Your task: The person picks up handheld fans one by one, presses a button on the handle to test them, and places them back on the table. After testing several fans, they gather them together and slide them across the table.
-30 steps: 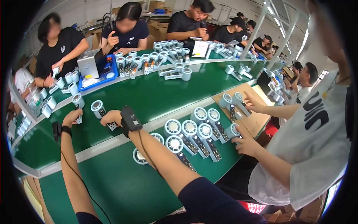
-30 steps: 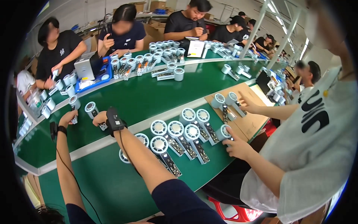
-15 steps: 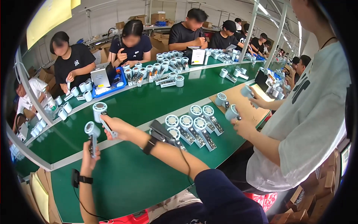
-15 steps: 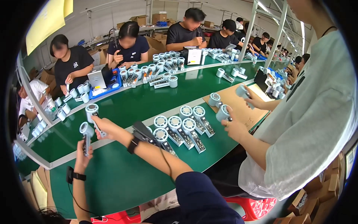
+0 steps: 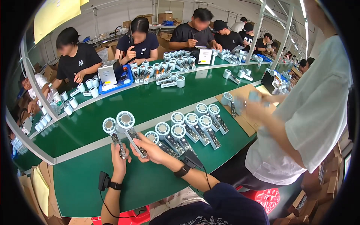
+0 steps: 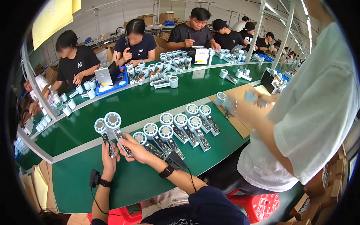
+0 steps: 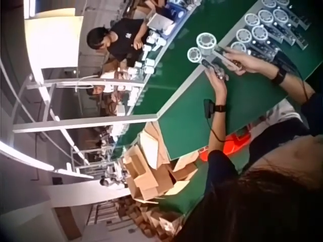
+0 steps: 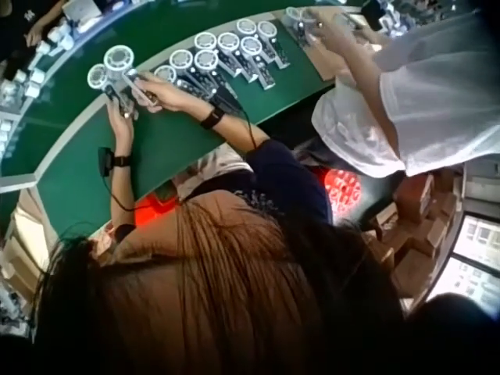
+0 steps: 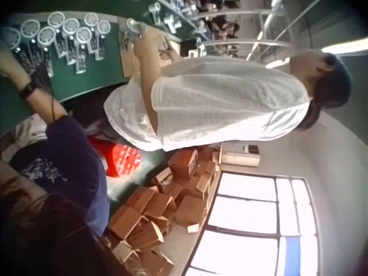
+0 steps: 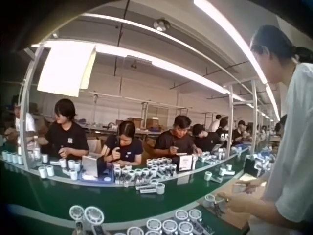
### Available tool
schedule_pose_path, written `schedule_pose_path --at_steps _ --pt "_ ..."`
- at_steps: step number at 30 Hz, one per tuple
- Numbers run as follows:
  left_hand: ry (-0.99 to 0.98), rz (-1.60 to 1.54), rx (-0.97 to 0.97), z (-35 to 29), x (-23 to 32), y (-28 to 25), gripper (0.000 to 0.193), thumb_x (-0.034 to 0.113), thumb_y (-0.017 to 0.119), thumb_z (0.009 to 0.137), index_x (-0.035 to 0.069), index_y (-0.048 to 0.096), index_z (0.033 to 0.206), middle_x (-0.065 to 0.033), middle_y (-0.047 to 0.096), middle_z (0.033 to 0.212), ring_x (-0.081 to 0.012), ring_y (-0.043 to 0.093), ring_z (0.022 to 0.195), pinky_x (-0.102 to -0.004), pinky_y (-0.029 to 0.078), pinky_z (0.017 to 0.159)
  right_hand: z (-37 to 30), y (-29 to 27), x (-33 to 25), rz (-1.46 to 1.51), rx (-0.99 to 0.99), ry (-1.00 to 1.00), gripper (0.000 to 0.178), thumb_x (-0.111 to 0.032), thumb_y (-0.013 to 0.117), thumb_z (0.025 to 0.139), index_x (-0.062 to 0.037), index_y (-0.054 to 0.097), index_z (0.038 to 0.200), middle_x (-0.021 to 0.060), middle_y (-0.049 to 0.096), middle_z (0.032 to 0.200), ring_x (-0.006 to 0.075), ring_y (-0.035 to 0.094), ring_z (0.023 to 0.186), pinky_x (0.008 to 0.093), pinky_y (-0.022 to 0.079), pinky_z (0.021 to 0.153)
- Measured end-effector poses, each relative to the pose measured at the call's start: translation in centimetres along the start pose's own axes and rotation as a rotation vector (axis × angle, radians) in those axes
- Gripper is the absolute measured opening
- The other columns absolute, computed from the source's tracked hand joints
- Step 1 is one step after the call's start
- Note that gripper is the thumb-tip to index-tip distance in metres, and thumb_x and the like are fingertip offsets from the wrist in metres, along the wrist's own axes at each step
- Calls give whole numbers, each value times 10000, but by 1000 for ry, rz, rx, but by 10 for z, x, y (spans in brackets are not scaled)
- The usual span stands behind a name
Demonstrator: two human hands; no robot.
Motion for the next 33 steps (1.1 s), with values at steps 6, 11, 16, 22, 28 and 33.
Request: schedule_pose_path --at_steps 6,11,16,22,28,33 --pt "66 61 -70 -21 5 4 431 311 405 971 69 274 1302 -53 461 925 -101 494 624 -234 435 401 2 -2 8 -41 3 -16 340 -294 411 990 -124 315 1269 27 483 880 75 443 600 200 300 404" --pt "184 58 -37 -30 25 11 502 296 397 975 61 191 1367 -72 459 943 -105 495 629 -239 444 420 -5 4 6 -109 42 -51 368 -257 420 984 -135 290 1306 39 484 882 77 441 573 192 290 393" --pt "307 110 -19 -41 40 13 494 264 389 980 52 175 1372 -77 456 963 -104 496 640 -237 451 457 -4 5 9 -230 50 -76 369 -228 428 977 -114 291 1300 53 493 887 84 434 515 200 298 388" --pt "281 92 -28 -48 36 19 482 255 387 981 46 180 1364 -79 452 975 -104 497 653 -231 446 481 -4 1 14 -274 84 -85 368 -214 427 973 -87 305 1297 66 505 896 87 433 493 207 309 395" --pt "244 89 -43 -46 32 20 483 255 384 982 46 176 1364 -79 452 980 -104 499 667 -225 441 492 -2 0 19 -207 90 -53 366 -220 431 971 -83 316 1290 65 510 896 90 451 517 208 335 426" --pt "198 38 -62 -43 24 30 482 256 390 980 45 182 1360 -75 455 983 -104 501 659 -221 438 485 -3 -5 19 -204 120 -77 374 -235 436 972 -76 312 1287 57 510 903 86 466 547 210 358 454"
Point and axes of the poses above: each hand's wrist, its own z-axis towards the middle knuckle, its own y-axis out of the palm, x = y × z, the point moved 10 cm from there along z, towards the middle knuckle
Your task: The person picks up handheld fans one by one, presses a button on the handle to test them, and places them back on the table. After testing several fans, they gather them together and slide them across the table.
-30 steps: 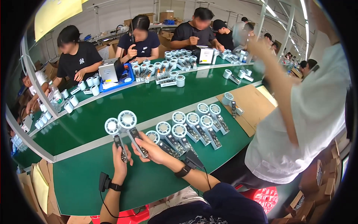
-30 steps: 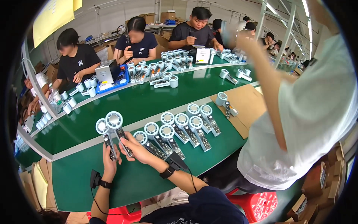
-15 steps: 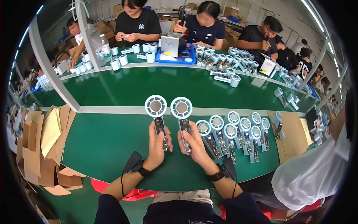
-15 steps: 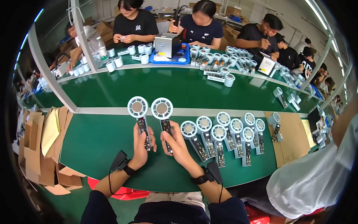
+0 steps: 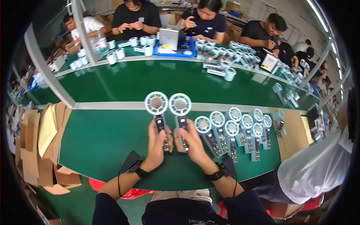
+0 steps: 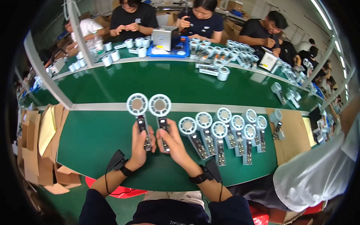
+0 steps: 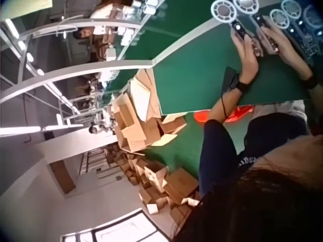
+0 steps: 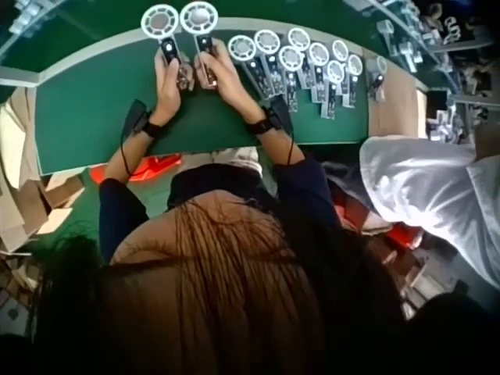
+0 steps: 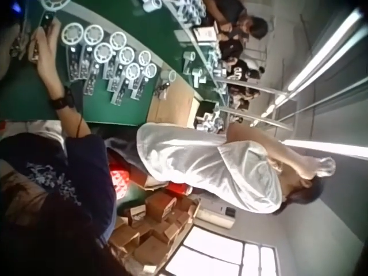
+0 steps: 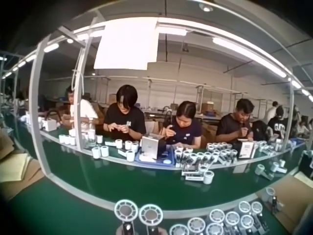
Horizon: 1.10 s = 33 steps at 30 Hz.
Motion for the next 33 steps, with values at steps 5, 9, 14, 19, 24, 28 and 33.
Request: schedule_pose_path --at_steps 5,9,14,19,24,28,33 --pt "10 7 34 -5 -1 -13 474 247 397 977 45 196 1356 -68 462 989 -98 499 639 -211 425 470 0 5 -8 -77 -6 -70 372 -246 433 977 -76 303 1282 43 509 910 76 465 549 202 353 458" --pt "24 37 45 -8 1 -16 453 228 386 980 45 207 1355 -65 467 990 -92 497 635 -205 411 460 -1 10 1 -51 -77 -10 363 -248 425 982 -75 298 1275 33 503 897 70 454 531 192 331 442" --pt "38 71 68 -7 4 -16 433 212 370 985 43 214 1353 -63 469 982 -88 496 633 -202 398 456 -1 9 4 -7 -81 24 366 -247 423 983 -66 294 1273 31 499 886 70 445 516 192 318 426" --pt "43 35 62 -5 2 -11 440 216 368 986 42 206 1355 -67 469 977 -89 493 625 -205 397 454 -1 6 3 33 -83 22 363 -232 421 981 -76 289 1281 39 502 886 78 453 524 199 330 431" --pt "45 52 42 -6 3 -11 460 217 370 985 34 181 1362 -76 470 976 -95 495 620 -209 401 461 -2 11 8 44 -63 42 358 -220 421 979 -76 288 1279 48 504 889 86 464 539 206 347 442" --pt "34 19 30 -6 1 -12 476 210 379 982 29 164 1365 -83 466 978 -97 497 629 -209 405 481 -4 13 7 21 -48 43 359 -221 421 977 -62 289 1269 58 504 890 93 468 548 212 359 452" --pt "49 27 23 -7 1 -11 480 184 384 976 25 156 1368 -87 460 984 -103 503 671 -220 420 560 -4 13 2 -25 -60 28 350 -229 412 976 -52 295 1255 76 505 891 100 466 545 213 362 451"
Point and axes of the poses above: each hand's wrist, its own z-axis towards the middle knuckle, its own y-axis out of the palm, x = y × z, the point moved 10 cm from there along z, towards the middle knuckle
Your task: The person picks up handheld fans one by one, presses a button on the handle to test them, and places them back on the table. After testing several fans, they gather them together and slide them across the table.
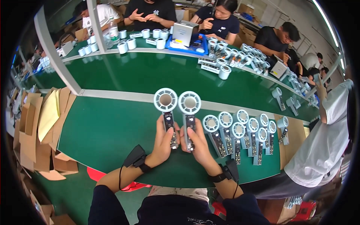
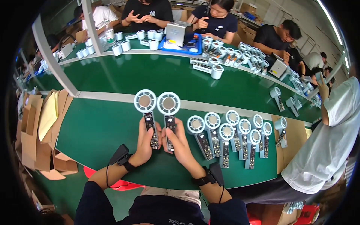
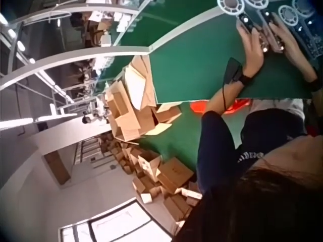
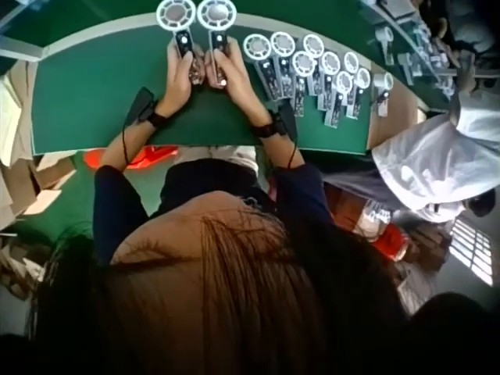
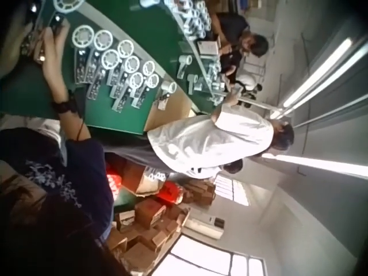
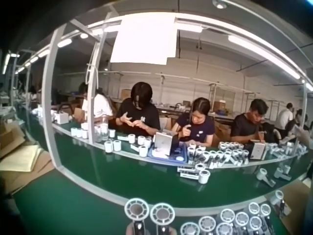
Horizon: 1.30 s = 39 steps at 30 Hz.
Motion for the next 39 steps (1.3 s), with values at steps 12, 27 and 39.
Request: schedule_pose_path --at_steps 12,27,39 --pt "-6 91 -4 1 -2 -3 472 140 375 973 15 159 1374 -86 463 999 -103 505 736 -231 434 643 4 -3 1 3 29 49 317 -248 414 973 -50 330 1206 83 508 886 109 473 558 227 370 466" --pt "-14 124 35 0 -4 -7 434 189 370 991 5 195 1343 -66 479 942 -79 477 772 -214 418 656 0 4 -3 66 -14 28 276 -266 390 981 -55 349 1154 72 510 885 110 475 563 225 360 476" --pt "-41 89 48 2 0 -4 435 206 372 994 13 199 1343 -61 477 933 -80 470 752 -212 412 645 3 4 -5 83 -27 28 290 -265 401 979 -53 345 1170 73 512 891 113 472 559 227 365 487"
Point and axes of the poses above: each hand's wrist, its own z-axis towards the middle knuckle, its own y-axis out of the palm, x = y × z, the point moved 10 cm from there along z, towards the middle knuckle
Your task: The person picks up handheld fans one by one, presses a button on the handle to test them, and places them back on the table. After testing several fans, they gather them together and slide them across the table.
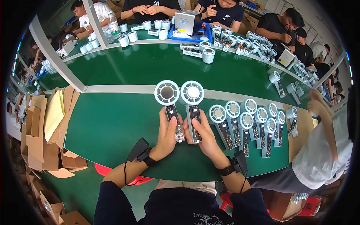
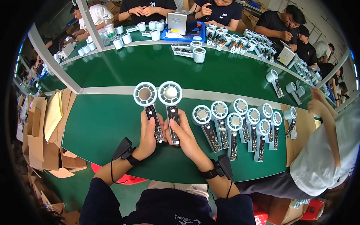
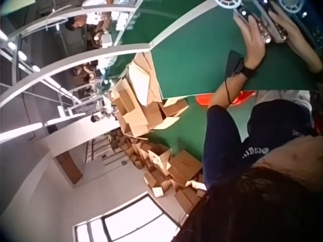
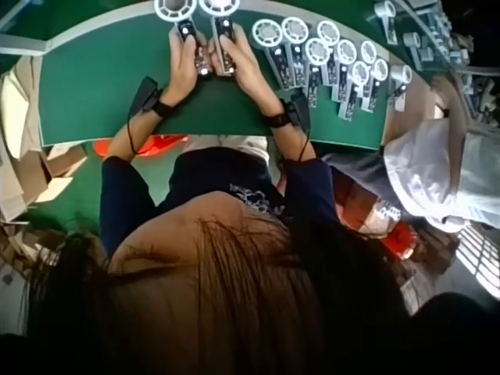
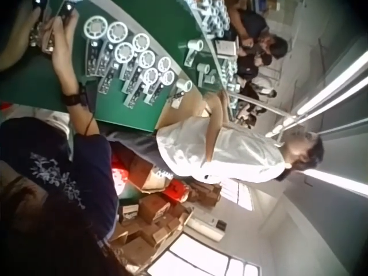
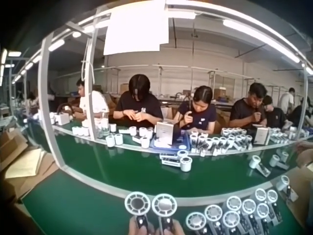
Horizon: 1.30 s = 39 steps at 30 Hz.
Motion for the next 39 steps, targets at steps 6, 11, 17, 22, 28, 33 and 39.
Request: schedule_pose_path --at_steps 6,11,17,22,28,33,39 --pt "13 42 -35 -1 -4 -2 463 184 382 984 27 169 1364 -69 469 943 -98 491 742 -226 439 624 -3 2 -1 -2 -6 -13 311 -262 408 978 -47 339 1192 73 511 892 115 478 562 232 380 502" --pt "-12 -28 -101 -1 3 7 499 166 391 972 33 133 1377 -86 459 973 -119 518 735 -246 474 602 -2 0 -3 14 -10 -25 325 -255 411 977 -43 333 1210 73 510 888 116 481 564 242 401 519" --pt "20 -17 -150 1 6 9 516 162 390 964 40 113 1381 -100 450 1001 -137 544 736 -263 500 595 -1 2 -5 -7 -42 -46 334 -251 408 978 -38 320 1220 74 507 882 117 484 561 258 423 540" --pt "38 14 -129 2 6 6 468 191 380 974 43 148 1353 -98 456 986 -130 549 704 -252 496 568 -1 2 -5 -34 -16 -52 330 -254 390 984 -36 310 1218 73 505 862 120 484 555 264 431 549" --pt "5 -20 -98 3 3 6 376 240 358 992 48 215 1281 -88 468 955 -120 544 629 -239 484 517 0 -4 4 -39 1 -31 304 -267 348 996 -41 315 1197 73 501 836 118 480 544 259 428 534" --pt "-36 -37 -69 5 -2 3 333 257 346 999 53 243 1241 -82 477 936 -120 544 587 -245 481 480 1 -10 10 -55 67 14 292 -278 322 1004 -51 327 1187 69 499 815 116 467 506 237 396 475" --pt "-85 -87 -81 5 -6 5 333 264 348 1000 62 241 1241 -82 480 925 -123 547 572 -250 484 464 -1 -19 12 -112 123 59 296 -266 328 1001 -56 344 1209 56 502 791 103 447 463 211 325 395"
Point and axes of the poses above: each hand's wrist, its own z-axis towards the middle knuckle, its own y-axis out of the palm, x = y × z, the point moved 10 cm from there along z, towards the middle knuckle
